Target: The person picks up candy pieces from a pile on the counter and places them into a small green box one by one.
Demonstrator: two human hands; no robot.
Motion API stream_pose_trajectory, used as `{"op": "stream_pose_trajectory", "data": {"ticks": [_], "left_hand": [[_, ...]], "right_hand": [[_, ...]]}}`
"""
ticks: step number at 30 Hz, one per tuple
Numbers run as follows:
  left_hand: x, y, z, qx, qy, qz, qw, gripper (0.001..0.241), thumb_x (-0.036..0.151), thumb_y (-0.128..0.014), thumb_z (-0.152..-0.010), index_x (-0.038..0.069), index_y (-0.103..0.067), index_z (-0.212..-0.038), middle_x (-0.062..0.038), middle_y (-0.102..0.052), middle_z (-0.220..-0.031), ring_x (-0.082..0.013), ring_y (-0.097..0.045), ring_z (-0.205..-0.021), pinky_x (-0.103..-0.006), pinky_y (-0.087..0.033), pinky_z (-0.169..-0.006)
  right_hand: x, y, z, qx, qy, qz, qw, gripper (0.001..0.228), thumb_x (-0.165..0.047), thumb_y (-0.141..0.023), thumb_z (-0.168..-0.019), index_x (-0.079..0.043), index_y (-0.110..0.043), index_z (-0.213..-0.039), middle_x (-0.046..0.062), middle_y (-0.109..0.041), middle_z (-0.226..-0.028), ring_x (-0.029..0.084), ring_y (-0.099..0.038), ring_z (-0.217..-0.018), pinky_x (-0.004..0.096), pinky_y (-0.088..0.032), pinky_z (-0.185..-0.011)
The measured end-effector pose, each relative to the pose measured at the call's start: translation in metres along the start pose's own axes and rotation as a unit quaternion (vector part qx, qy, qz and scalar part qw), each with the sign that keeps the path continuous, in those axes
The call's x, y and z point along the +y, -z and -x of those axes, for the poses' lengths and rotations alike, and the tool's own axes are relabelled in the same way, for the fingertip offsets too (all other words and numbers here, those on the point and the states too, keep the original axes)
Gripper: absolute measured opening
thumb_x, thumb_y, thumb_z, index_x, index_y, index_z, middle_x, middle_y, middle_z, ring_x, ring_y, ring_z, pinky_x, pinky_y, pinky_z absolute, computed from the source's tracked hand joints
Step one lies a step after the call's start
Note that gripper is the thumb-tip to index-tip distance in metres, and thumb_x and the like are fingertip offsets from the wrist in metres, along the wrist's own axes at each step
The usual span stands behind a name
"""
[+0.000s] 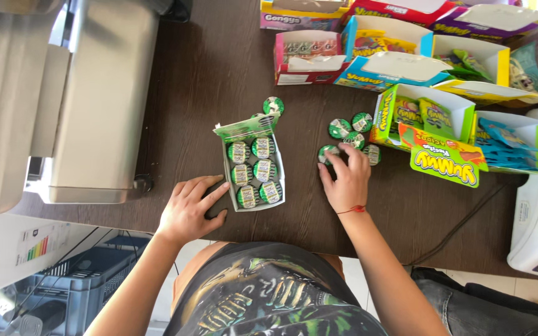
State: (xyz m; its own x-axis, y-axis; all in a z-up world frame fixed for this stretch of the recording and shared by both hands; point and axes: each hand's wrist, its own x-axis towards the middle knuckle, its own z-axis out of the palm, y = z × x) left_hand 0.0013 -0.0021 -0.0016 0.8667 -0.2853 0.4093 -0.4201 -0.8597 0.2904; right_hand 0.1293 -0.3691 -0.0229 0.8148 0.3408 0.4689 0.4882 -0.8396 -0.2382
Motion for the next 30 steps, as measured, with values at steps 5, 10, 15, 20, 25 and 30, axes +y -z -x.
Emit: {"op": "stream_pose_trajectory", "data": {"ticks": [5, 10, 15, 20, 25, 30], "left_hand": [[-0.001, -0.003, 0.003, -0.002, 0.003, -0.018, 1.000, 0.066, 0.046, -0.073, -0.077, 0.031, -0.062, -0.141, 0.000, -0.067, -0.126, -0.0207, -0.064, -0.119, -0.0370, -0.047, -0.095], [0.000, -0.002, 0.001, -0.005, 0.007, -0.021, 1.000, 0.066, 0.046, -0.073, -0.078, 0.031, -0.062, -0.141, 0.000, -0.068, -0.126, -0.0205, -0.064, -0.119, -0.0363, -0.046, -0.096], [0.001, -0.002, 0.001, -0.007, 0.007, -0.026, 1.000, 0.065, 0.046, -0.072, -0.079, 0.031, -0.062, -0.141, 0.000, -0.068, -0.126, -0.0201, -0.064, -0.120, -0.0362, -0.046, -0.096], [0.002, -0.002, 0.002, -0.006, 0.013, -0.025, 1.000, 0.066, 0.046, -0.072, -0.078, 0.031, -0.062, -0.142, 0.000, -0.068, -0.126, -0.0198, -0.064, -0.120, -0.0361, -0.046, -0.096], [0.002, -0.001, 0.002, -0.016, 0.020, -0.019, 0.999, 0.067, 0.045, -0.073, -0.079, 0.032, -0.061, -0.143, 0.001, -0.067, -0.127, -0.0193, -0.063, -0.121, -0.0351, -0.045, -0.098], [0.003, 0.000, 0.001, -0.016, 0.020, -0.017, 1.000, 0.066, 0.044, -0.072, -0.079, 0.031, -0.061, -0.143, 0.001, -0.066, -0.127, -0.0195, -0.063, -0.121, -0.0353, -0.045, -0.098]], "right_hand": [[-0.008, 0.002, 0.006, -0.020, -0.029, -0.086, 0.996, 0.026, -0.008, -0.072, -0.081, -0.026, -0.074, -0.100, -0.001, -0.060, -0.123, 0.027, -0.061, -0.112, 0.043, -0.049, -0.093], [-0.019, 0.021, -0.004, -0.058, -0.053, -0.133, 0.988, 0.043, -0.016, -0.075, -0.087, -0.010, -0.065, -0.128, 0.013, -0.060, -0.133, 0.033, -0.060, -0.120, 0.048, -0.047, -0.101], [-0.003, -0.007, -0.009, 0.018, -0.043, -0.081, 0.996, 0.027, -0.019, -0.080, -0.089, -0.009, -0.073, -0.113, 0.007, -0.071, -0.116, 0.028, -0.069, -0.104, 0.039, -0.055, -0.091], [0.006, -0.014, -0.007, 0.039, -0.440, -0.447, 0.778, 0.021, -0.008, -0.065, -0.100, 0.004, -0.067, -0.117, 0.023, -0.072, -0.106, 0.028, -0.076, -0.086, 0.032, -0.067, -0.068], [0.001, -0.006, -0.005, 0.038, -0.558, -0.649, 0.515, 0.016, -0.012, -0.066, -0.100, -0.009, -0.061, -0.115, 0.009, -0.073, -0.109, 0.030, -0.076, -0.106, 0.036, -0.066, -0.091], [-0.029, 0.021, -0.016, -0.015, -0.484, -0.626, 0.611, 0.030, -0.005, -0.068, -0.097, -0.004, -0.059, -0.125, 0.011, -0.070, -0.108, 0.024, -0.075, -0.094, 0.028, -0.065, -0.075]]}}
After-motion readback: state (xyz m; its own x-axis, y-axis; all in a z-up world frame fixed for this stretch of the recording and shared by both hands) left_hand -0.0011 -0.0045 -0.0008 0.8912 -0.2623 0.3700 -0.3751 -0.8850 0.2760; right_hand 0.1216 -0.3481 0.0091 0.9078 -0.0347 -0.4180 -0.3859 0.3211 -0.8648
